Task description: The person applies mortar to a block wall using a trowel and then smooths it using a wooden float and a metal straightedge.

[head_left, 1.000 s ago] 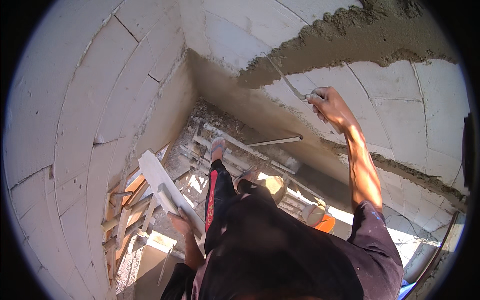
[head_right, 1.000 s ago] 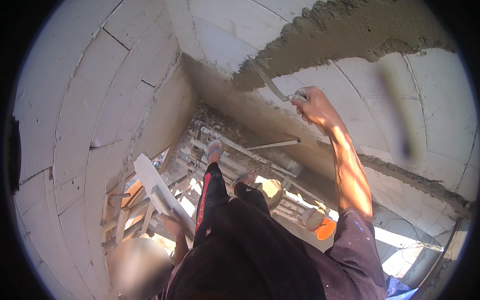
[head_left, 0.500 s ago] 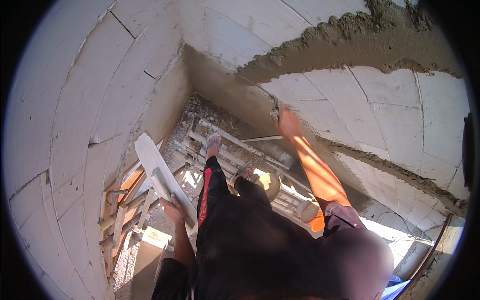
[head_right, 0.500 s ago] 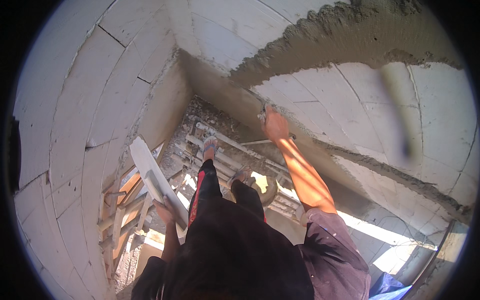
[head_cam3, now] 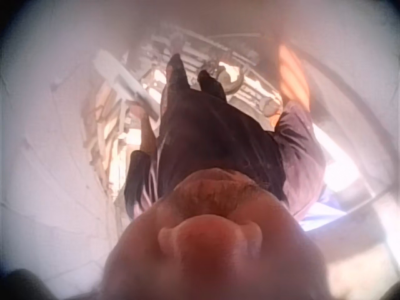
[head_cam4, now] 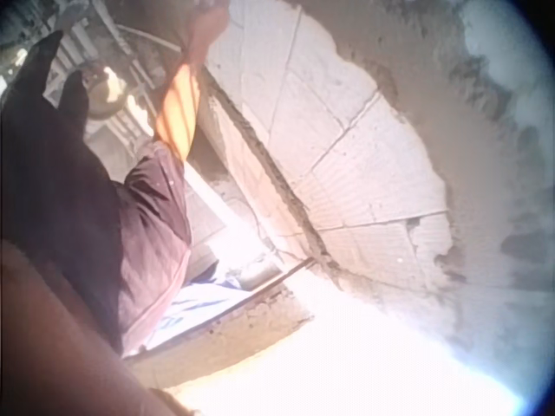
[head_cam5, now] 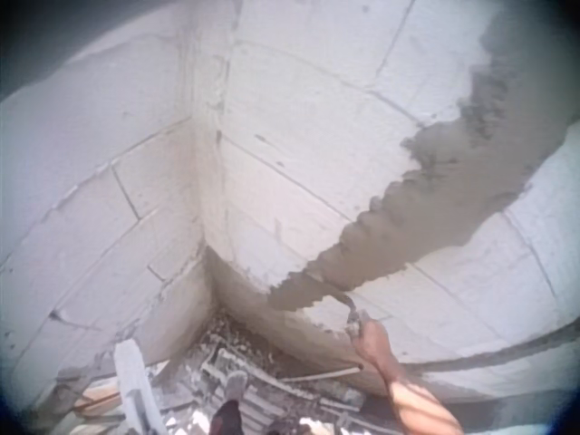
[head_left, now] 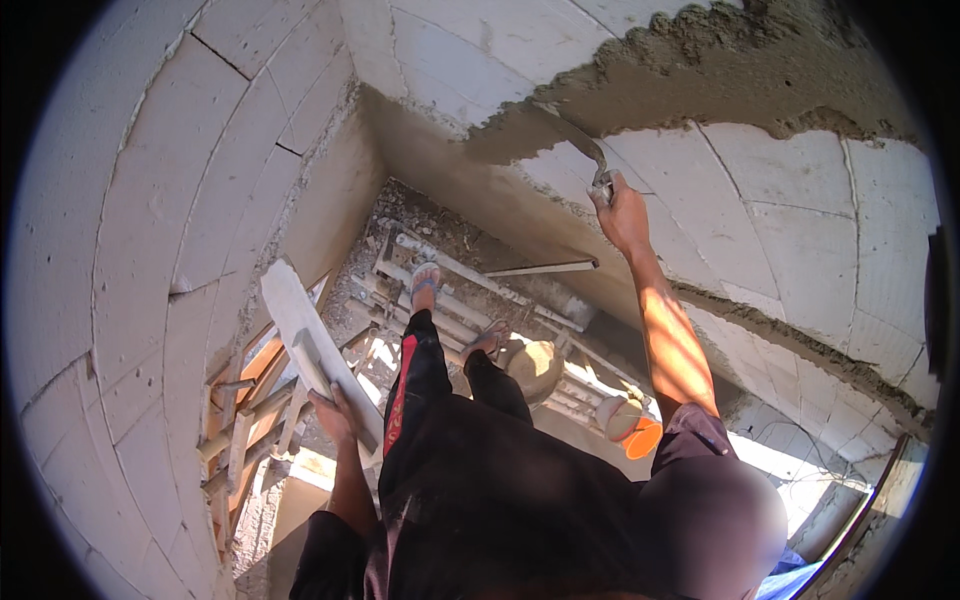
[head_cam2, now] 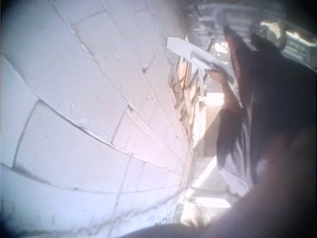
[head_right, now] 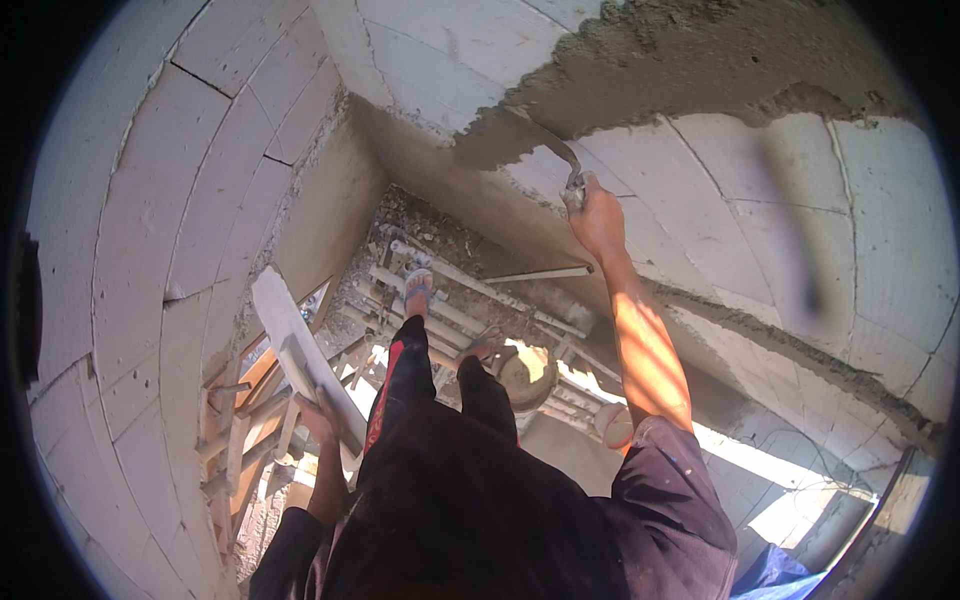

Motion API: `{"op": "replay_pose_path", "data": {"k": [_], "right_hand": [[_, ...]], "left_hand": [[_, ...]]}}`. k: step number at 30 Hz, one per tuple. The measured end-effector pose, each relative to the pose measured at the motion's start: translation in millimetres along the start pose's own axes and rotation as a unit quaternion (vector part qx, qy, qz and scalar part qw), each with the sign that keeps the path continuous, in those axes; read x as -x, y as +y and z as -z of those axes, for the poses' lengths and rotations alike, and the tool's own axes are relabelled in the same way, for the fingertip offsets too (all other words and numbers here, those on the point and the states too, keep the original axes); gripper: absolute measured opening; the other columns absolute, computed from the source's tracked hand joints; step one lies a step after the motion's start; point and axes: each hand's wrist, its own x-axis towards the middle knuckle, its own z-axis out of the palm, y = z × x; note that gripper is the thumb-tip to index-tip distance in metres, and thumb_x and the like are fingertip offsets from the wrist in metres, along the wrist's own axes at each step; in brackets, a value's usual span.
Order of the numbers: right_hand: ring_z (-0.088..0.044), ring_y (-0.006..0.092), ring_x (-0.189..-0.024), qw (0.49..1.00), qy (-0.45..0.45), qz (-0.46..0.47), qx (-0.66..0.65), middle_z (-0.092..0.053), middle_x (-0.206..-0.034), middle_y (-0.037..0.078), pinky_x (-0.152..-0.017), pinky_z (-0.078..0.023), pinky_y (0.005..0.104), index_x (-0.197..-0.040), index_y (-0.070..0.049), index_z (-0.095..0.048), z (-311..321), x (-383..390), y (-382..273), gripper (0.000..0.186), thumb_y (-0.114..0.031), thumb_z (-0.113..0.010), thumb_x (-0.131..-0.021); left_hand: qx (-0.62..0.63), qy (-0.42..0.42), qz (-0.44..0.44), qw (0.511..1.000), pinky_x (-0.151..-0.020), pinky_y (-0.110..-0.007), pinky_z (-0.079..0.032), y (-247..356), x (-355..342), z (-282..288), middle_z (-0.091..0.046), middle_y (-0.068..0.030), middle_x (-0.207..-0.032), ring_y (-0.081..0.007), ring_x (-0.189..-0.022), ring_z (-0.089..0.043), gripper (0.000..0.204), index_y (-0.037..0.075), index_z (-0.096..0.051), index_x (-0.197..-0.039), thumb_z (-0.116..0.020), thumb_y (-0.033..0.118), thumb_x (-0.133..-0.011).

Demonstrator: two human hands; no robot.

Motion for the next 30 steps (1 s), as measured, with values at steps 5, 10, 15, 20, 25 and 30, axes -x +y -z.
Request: {"op": "replay_pose_path", "data": {"k": [5, 10, 15, 20, 25, 30], "right_hand": [[-0.065, 0.0454, -0.083, 0.999, 0.014, 0.001, -0.036, -0.067, -0.083, 0.026, -0.072, -0.048, 0.0509, -0.104, 0.0, -0.059, 45, 13, -1, 0.032, -0.025, -0.07, -0.087], [-0.058, 0.0286, -0.063, 0.995, 0.047, 0.017, -0.083, -0.063, -0.075, 0.016, -0.063, -0.046, 0.0367, -0.1, -0.001, -0.059, 87, 39, 5, 0.024, -0.02, -0.069, -0.09], [-0.052, 0.0086, -0.066, 0.939, 0.109, -0.027, -0.326, -0.056, -0.072, 0.002, -0.059, -0.042, 0.0251, -0.102, -0.003, -0.054, 97, 105, 17, 0.019, -0.015, -0.066, -0.092], [-0.048, 0.0072, -0.061, 0.878, 0.102, -0.149, -0.444, -0.053, -0.074, 0.0, -0.054, -0.039, 0.024, -0.099, -0.006, -0.052, -6, 167, 80, 0.016, -0.018, -0.062, -0.097], [-0.052, 0.0079, -0.059, 0.886, 0.162, -0.139, -0.411, -0.053, -0.071, 0.001, -0.053, -0.042, 0.0242, -0.095, -0.004, -0.051, -150, 208, 151, 0.027, -0.025, -0.065, -0.089], [-0.051, 0.0061, -0.061, 0.821, 0.27, -0.125, -0.487, -0.054, -0.075, 0.001, -0.053, -0.041, 0.0215, -0.105, -0.002, -0.051, -302, 210, 187, 0.016, -0.014, -0.059, -0.097]], "left_hand": [[-0.016, 0.031, -0.055, 0.998, -0.089, -0.049, -0.047, 21, -3, -4, -0.061, -0.0337, -0.114, -0.0494, -0.103, -0.061, 0.049, -0.006, -0.044, -0.125, -0.058, 0.033, -0.099], [0.068, 0.003, -0.133, 0.989, -0.088, -0.044, -0.048, 77, -20, -7, -0.062, -0.0291, -0.109, -0.0424, -0.098, -0.063, 0.049, -0.006, -0.042, -0.129, -0.061, 0.027, -0.099], [0.148, 0.04, -0.274, 0.95, -0.084, -0.044, -0.049, 173, -32, -50, -0.061, -0.029, -0.104, -0.0404, -0.094, -0.064, 0.052, -0.005, -0.041, -0.129, -0.066, 0.025, -0.095], [0.262, -0.008, -0.446, 0.856, -0.082, -0.042, -0.05, 293, -47, -157, -0.063, -0.0244, -0.101, -0.0352, -0.091, -0.065, 0.058, -0.006, -0.037, -0.132, -0.07, 0.022, -0.092], [0.363, -0.014, -0.538, 0.761, -0.081, -0.042, -0.05, 371, -85, -296, -0.062, -0.0219, -0.102, -0.0337, -0.089, -0.064, 0.051, -0.003, -0.039, -0.127, -0.07, 0.015, -0.091], [0.345, 0.026, -0.567, 0.748, -0.081, -0.044, -0.049, 355, -156, -437, -0.06, -0.0248, -0.103, -0.0387, -0.092, -0.061, 0.05, -0.003, -0.04, -0.125, -0.071, 0.016, -0.092]]}}
